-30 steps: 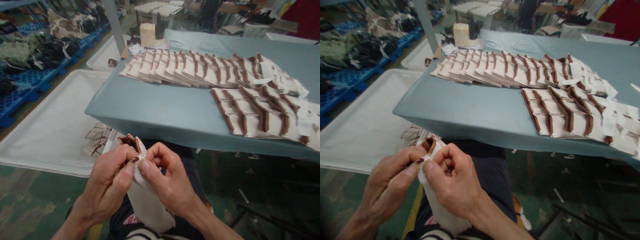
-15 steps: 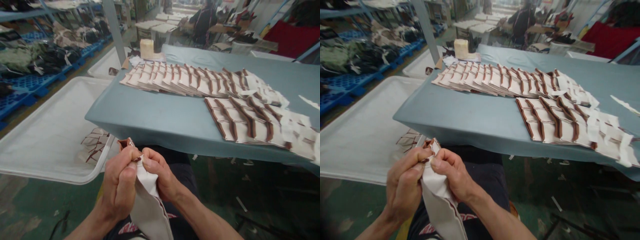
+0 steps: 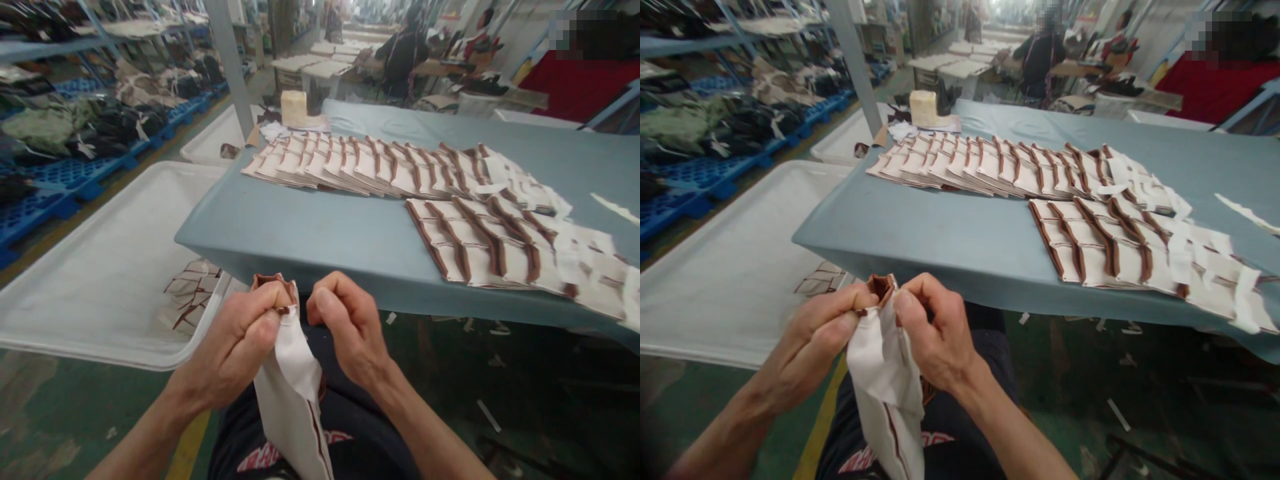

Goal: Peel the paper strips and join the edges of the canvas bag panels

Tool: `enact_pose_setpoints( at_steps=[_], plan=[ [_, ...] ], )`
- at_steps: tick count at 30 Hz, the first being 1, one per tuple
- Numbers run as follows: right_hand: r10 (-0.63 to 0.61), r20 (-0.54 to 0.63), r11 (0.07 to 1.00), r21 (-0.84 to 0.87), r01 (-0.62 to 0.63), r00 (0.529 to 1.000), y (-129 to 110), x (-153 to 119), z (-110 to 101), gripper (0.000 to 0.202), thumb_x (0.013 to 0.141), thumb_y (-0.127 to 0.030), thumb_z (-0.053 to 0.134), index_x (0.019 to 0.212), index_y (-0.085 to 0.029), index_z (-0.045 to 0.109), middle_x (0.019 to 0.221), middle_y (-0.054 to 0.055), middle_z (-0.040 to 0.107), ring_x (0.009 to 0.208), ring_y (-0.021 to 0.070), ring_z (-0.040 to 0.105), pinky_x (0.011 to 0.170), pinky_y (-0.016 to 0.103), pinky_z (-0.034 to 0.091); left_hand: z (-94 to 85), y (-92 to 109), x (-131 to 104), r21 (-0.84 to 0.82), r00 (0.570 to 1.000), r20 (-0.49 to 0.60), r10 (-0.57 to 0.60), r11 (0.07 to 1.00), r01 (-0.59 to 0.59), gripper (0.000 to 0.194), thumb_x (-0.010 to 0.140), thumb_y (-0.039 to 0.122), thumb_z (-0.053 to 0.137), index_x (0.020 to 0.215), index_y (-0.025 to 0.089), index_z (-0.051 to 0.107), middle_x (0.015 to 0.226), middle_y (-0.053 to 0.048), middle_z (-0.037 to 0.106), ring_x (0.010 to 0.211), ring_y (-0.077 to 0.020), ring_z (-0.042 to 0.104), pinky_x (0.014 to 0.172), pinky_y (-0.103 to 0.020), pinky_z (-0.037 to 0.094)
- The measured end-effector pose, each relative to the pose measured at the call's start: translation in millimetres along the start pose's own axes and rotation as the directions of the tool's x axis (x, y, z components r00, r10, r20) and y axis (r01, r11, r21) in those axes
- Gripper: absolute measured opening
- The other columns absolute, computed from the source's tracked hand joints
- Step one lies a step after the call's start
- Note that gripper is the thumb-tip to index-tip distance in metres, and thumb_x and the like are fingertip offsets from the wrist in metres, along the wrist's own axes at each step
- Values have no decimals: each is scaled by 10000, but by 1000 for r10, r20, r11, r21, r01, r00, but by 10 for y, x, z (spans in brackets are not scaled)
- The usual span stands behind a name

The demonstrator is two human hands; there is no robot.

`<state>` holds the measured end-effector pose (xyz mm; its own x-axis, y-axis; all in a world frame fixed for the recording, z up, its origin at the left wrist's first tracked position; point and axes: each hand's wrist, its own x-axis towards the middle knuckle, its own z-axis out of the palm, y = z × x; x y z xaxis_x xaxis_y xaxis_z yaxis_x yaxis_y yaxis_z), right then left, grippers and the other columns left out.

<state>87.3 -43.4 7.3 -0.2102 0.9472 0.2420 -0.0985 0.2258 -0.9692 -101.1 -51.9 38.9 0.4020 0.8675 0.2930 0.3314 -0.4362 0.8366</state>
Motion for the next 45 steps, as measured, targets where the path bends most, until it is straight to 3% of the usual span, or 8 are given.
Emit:
enact_pose_setpoints(
  at_steps=[2,5,9,17,28,32,39,45],
  plan=[
    [-178,56,975,-125,184,982,-136,82,-143,95,1028,-304,638,988,-227,677,898,29,767,827,190,703,805,320,567,-57,69,24,66,996,69,52,996,-56,281,1055,188,365,802,238,476,726,75,503,624,-115,498,590,-241,418],
    [-378,299,866,-220,449,876,-310,224,-255,224,962,-316,698,1169,-233,686,1085,73,825,1071,253,756,1029,415,575,-99,147,46,213,990,104,93,970,-114,253,1032,177,390,839,228,546,750,64,582,654,-117,564,611,-235,442],
    [-380,466,763,-330,555,799,-374,366,-295,211,937,-386,731,1066,-222,696,889,15,780,855,216,711,1064,447,512,-115,146,-5,321,982,95,162,929,-185,220,1043,160,453,862,238,550,739,80,605,594,-103,547,557,-237,390],
    [-73,589,847,-390,362,805,-427,393,-234,123,875,-274,600,776,-227,545,647,-75,487,571,108,392,636,280,320,-199,90,-84,568,969,108,224,785,-245,318,1110,182,417,832,233,562,671,59,604,525,-124,590,508,-307,363],
    [187,533,850,-509,137,825,-428,430,-182,184,889,-276,634,741,-211,546,657,-66,503,601,97,429,613,265,286,-190,-45,-114,589,972,57,229,778,-218,253,1136,219,428,1003,221,643,813,21,785,636,-149,766,586,-264,505],
    [201,515,888,-455,67,833,-433,410,-158,121,862,-258,615,755,-214,580,657,-64,521,587,103,459,590,257,301,-190,-86,-194,607,975,14,221,773,-184,153,1117,209,477,1087,257,619,886,27,814,696,-161,791,639,-271,522],
    [235,460,942,-326,-83,856,-357,367,-158,108,794,-246,598,697,-219,558,628,-69,485,574,101,429,560,235,322,-208,-110,-182,704,934,47,355,651,-284,203,1085,77,531,1123,266,594,813,51,810,662,-155,782,661,-265,517],
    [258,439,958,-232,-170,861,-308,351,-180,160,775,-281,586,658,-224,491,638,-61,445,589,97,396,530,226,295,-213,-78,-92,648,943,91,320,700,-300,219,1075,92,529,1137,258,659,820,46,823,661,-155,779,655,-252,518]
  ],
)
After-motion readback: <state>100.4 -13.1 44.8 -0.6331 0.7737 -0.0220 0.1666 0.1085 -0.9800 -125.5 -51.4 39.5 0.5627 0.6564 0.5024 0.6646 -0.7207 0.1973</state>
